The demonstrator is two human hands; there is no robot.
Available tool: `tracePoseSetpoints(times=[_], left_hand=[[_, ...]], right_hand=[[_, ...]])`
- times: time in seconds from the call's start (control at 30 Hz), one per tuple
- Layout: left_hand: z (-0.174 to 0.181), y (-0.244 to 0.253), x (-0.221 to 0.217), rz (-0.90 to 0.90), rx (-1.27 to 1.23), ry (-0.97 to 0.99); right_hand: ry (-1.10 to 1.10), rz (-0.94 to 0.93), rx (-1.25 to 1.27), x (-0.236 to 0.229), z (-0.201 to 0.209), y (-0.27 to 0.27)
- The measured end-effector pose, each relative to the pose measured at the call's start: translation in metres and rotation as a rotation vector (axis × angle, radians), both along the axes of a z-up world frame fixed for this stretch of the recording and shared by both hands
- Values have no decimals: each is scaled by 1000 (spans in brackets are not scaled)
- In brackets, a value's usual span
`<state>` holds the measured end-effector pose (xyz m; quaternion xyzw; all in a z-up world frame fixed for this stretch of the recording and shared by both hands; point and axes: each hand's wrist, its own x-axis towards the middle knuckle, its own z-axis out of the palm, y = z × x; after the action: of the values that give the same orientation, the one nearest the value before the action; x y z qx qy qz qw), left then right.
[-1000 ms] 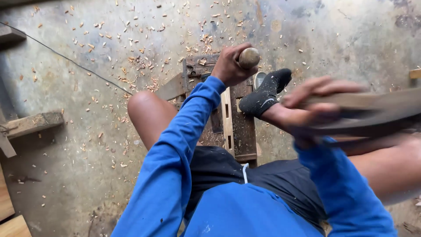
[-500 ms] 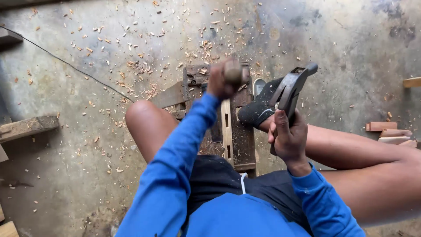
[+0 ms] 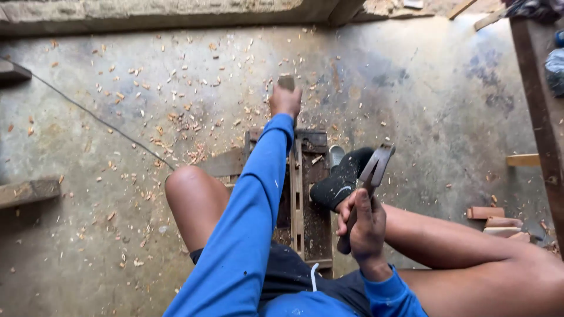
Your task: Using a hammer and wooden pieces to assemble or shape parts for furniture.
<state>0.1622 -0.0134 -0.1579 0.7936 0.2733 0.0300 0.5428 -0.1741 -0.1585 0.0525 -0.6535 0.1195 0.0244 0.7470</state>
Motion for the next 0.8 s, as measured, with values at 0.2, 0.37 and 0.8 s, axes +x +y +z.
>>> tracePoseSetpoints(times=[0.2,0.37,0.8], left_hand=[[42,17,-75,-158,-1346,-118],[150,26,-180,-188,-1057,-711],[209,26,-425,-1046,271,-919]], right_hand=[[200,-90,30,-17,-23,-14],[235,-62,139,-35,-21,-19],[454,184,382,-124,-232,-218]])
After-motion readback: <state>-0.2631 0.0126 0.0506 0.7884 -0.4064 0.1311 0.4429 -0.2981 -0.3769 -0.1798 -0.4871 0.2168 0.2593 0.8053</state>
